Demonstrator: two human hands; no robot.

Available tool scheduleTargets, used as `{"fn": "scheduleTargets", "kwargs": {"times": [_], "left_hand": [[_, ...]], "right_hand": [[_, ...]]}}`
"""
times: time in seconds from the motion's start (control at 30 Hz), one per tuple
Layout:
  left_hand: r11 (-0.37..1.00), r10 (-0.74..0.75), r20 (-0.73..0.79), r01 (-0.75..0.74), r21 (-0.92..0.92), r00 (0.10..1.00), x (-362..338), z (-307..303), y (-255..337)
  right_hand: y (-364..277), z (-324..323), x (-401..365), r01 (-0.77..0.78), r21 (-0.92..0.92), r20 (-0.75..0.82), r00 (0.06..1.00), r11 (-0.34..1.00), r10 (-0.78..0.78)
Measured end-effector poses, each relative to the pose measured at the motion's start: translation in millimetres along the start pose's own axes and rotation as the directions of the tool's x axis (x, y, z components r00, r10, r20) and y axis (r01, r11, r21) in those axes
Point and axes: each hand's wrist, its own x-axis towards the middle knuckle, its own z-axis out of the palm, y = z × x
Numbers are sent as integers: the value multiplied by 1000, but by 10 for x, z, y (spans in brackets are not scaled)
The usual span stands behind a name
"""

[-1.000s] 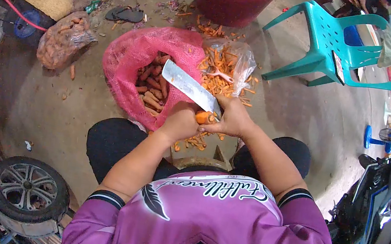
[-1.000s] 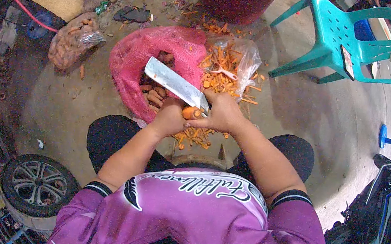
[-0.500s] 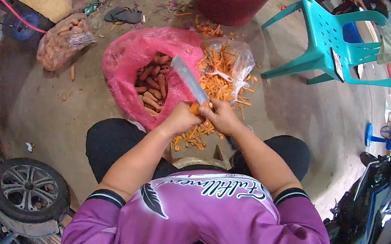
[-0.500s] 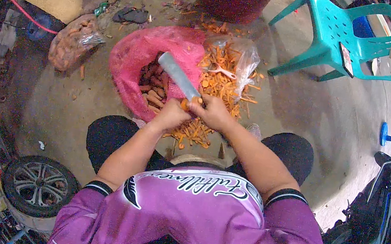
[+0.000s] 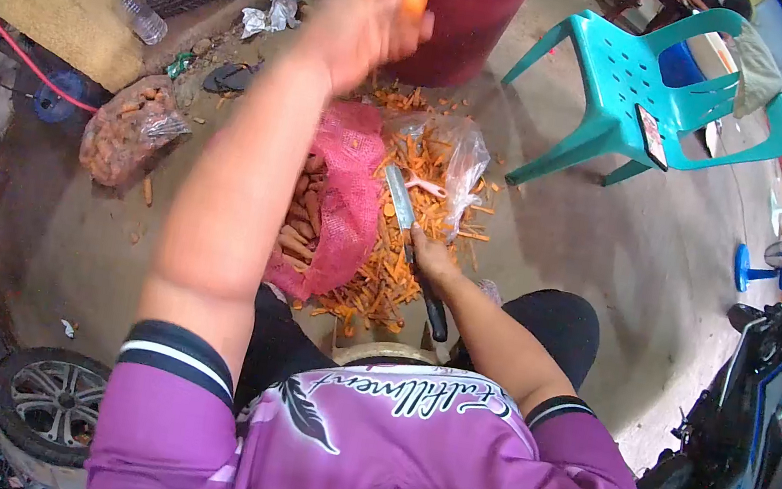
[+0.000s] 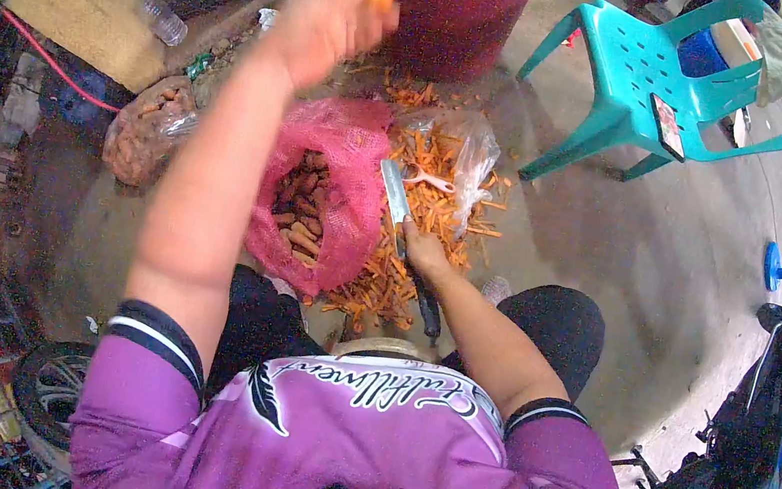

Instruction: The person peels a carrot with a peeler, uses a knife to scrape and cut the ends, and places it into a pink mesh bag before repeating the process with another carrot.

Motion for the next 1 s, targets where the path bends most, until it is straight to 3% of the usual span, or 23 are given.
{"fn": "scheduleTargets", "kwargs": {"times": [0.03,0.1,0.17,0.27,0.33,0.43,0.5,0.53,0.57,0.6,0.67,0.7,0.77,0.8,0.83,0.87,0.9,0.93,1.0], "left_hand": [[979,169,45,-173,112,985,144,190,307],[969,193,37,-196,153,981,54,568,794],[911,237,56,-242,333,970,-196,700,901],[820,-8,-14,15,572,1000,-633,282,655],[728,-259,-135,285,624,956,-988,-150,392],[660,-393,-455,590,466,799,-1441,-816,-99],[577,-470,-582,730,367,664,-1658,-1288,-451],[635,-496,-567,720,279,657,-1778,-1498,-635],[558,-476,-641,770,309,602,-1851,-1624,-797],[635,-471,-625,731,250,623,-1982,-1941,-1117],[567,-499,-698,803,186,514,-2100,-2040,-1412],[538,-494,-739,829,154,458,-2144,-2058,-1550],[502,-476,-708,822,268,522,-2308,-2537,-2145],[488,-498,-737,850,198,457,-2285,-2466,-2231],[470,-519,-760,873,129,392,-2249,-2391,-2313],[575,-517,-710,808,127,479,-2330,-2637,-2686],[363,-530,-757,909,204,382,-2225,-2559,-2691],[324,-476,-786,910,260,394,-2146,-2491,-2732],[266,-366,-816,891,368,447,-2065,-2590,-2928]], "right_hand": [[-52,-15,-36,-18,2,16,1000,1000,18],[13,-35,61,45,-38,20,999,998,-44],[36,-46,121,63,-70,22,998,996,-62],[23,-1,148,21,-103,1,1000,994,-21],[177,68,355,71,-66,-35,997,995,-73],[579,257,864,112,-88,-147,981,990,-124],[637,299,881,31,-139,-166,985,990,-54],[675,298,894,18,-169,-166,985,985,-46],[715,296,909,5,-199,-166,985,980,-38],[699,263,884,-35,-226,-174,985,974,-5],[742,220,996,-78,-173,-258,966,982,31],[740,215,1052,-86,-280,-277,961,956,6],[599,155,1146,-100,-480,-305,951,871,-59],[417,143,1129,-177,-454,-278,959,873,50],[377,164,1215,-155,-472,-270,962,868,24],[360,174,1287,-136,-488,-265,964,863,2],[284,173,1327,-118,-502,-262,965,857,-21],[187,129,1387,-119,-647,-193,981,753,-10],[178,36,1603,-26,-610,-146,986,792,-80]]}}
